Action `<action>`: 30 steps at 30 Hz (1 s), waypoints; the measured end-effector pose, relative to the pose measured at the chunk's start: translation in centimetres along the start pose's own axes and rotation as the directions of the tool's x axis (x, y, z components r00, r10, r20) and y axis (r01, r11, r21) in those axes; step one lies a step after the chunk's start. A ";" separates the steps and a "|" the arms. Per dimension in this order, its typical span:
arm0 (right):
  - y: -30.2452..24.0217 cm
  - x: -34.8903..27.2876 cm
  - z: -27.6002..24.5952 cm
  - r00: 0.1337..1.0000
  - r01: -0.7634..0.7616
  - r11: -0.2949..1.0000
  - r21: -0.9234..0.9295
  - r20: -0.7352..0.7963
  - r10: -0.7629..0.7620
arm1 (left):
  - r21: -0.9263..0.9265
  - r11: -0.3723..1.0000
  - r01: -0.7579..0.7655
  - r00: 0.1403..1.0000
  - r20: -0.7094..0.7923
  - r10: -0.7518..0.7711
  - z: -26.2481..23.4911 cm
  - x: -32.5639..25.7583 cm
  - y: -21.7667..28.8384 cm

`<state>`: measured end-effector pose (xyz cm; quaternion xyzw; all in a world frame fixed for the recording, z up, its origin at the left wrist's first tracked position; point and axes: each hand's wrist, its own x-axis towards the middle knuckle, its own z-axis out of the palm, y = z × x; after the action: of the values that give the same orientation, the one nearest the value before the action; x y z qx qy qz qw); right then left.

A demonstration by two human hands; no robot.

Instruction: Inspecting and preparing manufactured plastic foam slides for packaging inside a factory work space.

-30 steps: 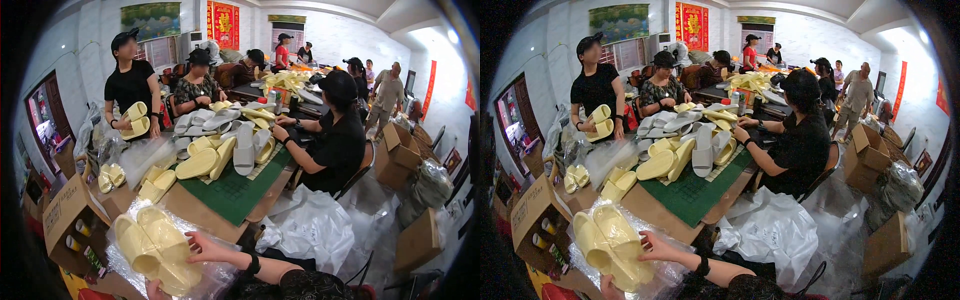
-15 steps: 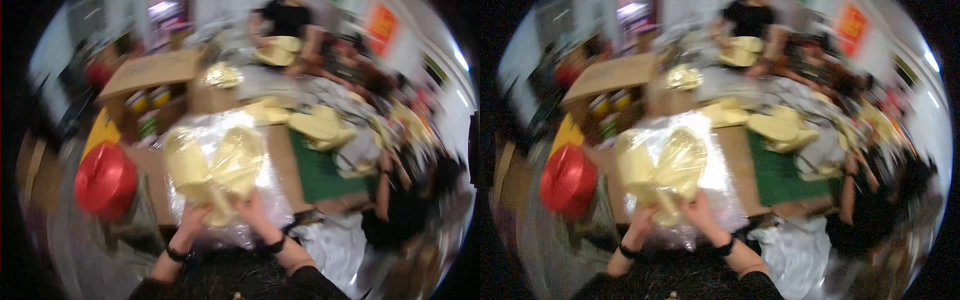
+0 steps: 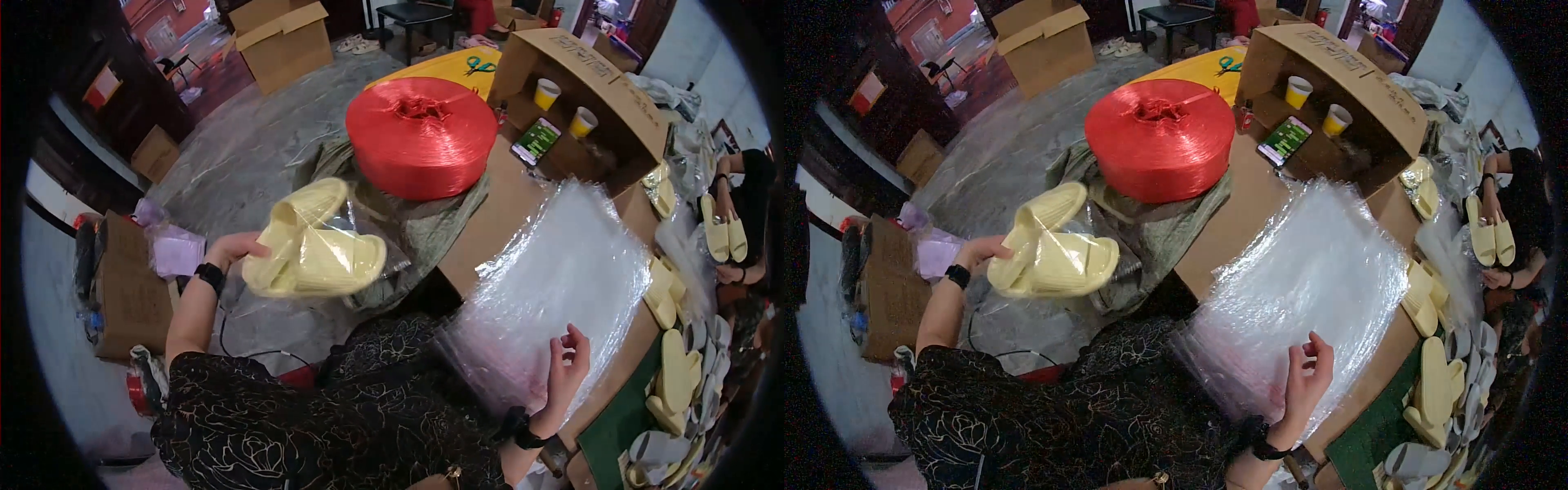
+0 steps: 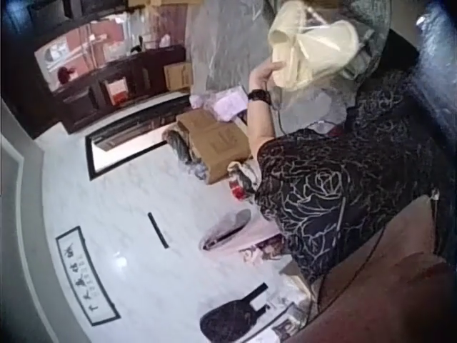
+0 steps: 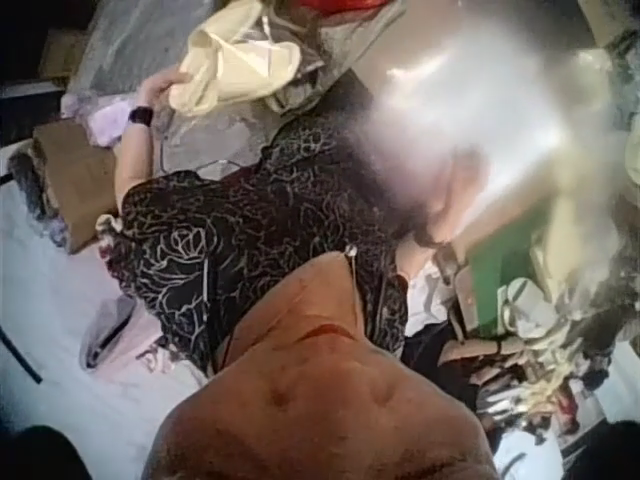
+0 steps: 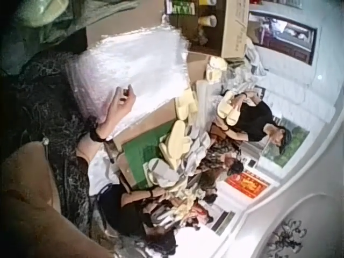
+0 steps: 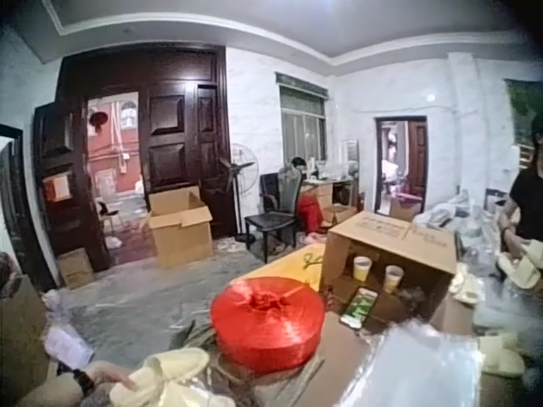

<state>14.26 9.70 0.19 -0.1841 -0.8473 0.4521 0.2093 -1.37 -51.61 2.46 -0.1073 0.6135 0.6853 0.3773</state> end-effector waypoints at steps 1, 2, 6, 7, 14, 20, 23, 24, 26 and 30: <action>0.8 -0.2 0.5 0.999 -0.046 0.998 0.046 0.001 0.046 | -0.087 0.996 0.025 0.994 -0.106 -0.035 -1.6 0.6 -1.8; 1.5 -0.4 0.9 0.996 -0.091 0.992 0.092 0.005 0.091 | -0.086 0.996 0.030 0.994 -0.104 -0.039 -2.6 1.6 -3.3; 2.5 -0.4 2.5 0.999 -0.033 0.999 -0.001 0.018 0.033 | -0.113 0.994 -0.007 0.982 -0.190 -0.015 -6.8 11.6 -12.2; 3.2 -0.6 2.3 0.999 -0.052 0.998 -0.031 -0.009 0.052 | -0.066 0.996 -0.063 0.983 -0.175 0.050 -1.1 13.7 -9.8; 2.9 -2.0 1.7 0.972 -0.187 0.982 0.025 -0.143 0.189 | -0.322 0.800 -0.507 0.771 -0.583 0.255 10.9 40.6 -15.5; 2.6 -0.4 3.5 0.991 -0.133 0.991 0.028 -0.020 0.134 | 0.155 0.723 -0.673 0.599 -0.458 0.656 6.9 47.9 -23.7; 3.7 -1.2 2.5 0.983 -0.167 0.986 0.015 -0.077 0.168 | 0.167 0.940 -0.297 0.937 -0.139 0.320 12.1 42.8 -20.9; 3.7 -1.4 2.2 0.979 -0.180 0.984 0.006 -0.094 0.179 | 0.216 0.962 -0.169 0.983 -0.033 0.180 12.7 38.2 -21.3; 2.8 -1.4 2.0 0.975 -0.172 0.985 0.037 -0.139 0.175 | 0.365 0.929 0.054 0.987 0.120 -0.104 10.7 29.1 -17.3; 3.2 -1.0 2.6 0.984 -0.166 0.986 0.024 -0.058 0.167 | 0.552 0.788 0.272 0.895 0.156 -0.418 7.3 23.1 -14.8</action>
<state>14.14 9.13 -4.00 -0.2657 -0.8179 0.4703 0.1980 -5.46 -36.54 -21.25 -0.0188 0.6868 0.4217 0.5916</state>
